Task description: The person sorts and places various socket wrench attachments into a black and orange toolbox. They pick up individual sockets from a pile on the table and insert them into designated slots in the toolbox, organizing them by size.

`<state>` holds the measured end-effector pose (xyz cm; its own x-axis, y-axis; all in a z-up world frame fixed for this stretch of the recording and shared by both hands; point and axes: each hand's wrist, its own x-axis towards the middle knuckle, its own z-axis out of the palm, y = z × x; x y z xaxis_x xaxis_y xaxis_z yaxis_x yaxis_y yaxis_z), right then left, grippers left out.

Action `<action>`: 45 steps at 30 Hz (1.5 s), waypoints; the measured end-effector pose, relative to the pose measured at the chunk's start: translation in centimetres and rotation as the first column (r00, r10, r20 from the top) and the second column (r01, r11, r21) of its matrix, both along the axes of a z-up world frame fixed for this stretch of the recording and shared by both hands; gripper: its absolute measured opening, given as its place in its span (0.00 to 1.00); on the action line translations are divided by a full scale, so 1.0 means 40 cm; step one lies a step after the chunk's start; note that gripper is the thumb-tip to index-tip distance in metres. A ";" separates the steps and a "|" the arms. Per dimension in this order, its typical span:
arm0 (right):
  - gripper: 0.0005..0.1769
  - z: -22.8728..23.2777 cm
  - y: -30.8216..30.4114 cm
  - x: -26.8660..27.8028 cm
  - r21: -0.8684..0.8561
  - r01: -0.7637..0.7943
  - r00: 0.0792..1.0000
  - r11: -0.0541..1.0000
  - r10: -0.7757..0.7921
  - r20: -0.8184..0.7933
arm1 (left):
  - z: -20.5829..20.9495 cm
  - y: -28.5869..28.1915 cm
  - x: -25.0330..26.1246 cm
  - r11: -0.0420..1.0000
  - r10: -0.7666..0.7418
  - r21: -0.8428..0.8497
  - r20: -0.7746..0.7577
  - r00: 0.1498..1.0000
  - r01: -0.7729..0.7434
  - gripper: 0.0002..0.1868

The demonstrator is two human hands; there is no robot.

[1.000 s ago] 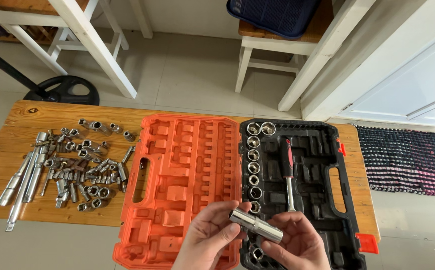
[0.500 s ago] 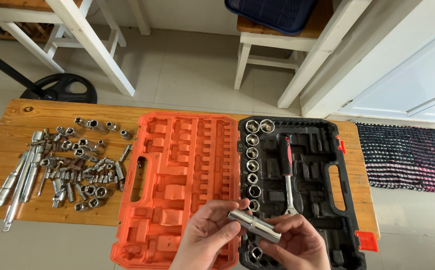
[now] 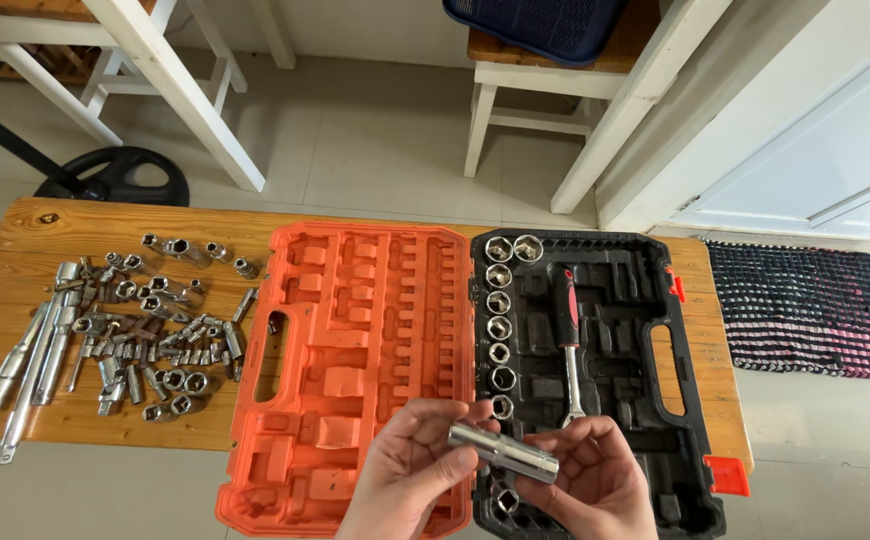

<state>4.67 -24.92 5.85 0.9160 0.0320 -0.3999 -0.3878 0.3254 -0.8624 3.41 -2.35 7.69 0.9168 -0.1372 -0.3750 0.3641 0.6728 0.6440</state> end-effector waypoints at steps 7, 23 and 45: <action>0.23 -0.048 -0.053 0.004 0.117 -0.052 0.995 0.992 0.042 0.091 | -0.028 -0.020 -0.028 0.993 -0.062 -0.100 -0.029 0.998 0.059 0.14; 0.27 0.050 -0.012 0.019 0.191 -0.018 0.999 0.981 0.025 -0.036 | -0.038 -0.067 -0.036 0.983 0.058 0.169 0.077 0.995 -0.070 0.19; 0.43 -0.010 -0.019 -0.045 0.299 -0.011 0.992 0.954 -0.027 0.123 | 0.170 -0.028 0.046 0.988 0.154 0.028 0.017 0.988 -0.155 0.24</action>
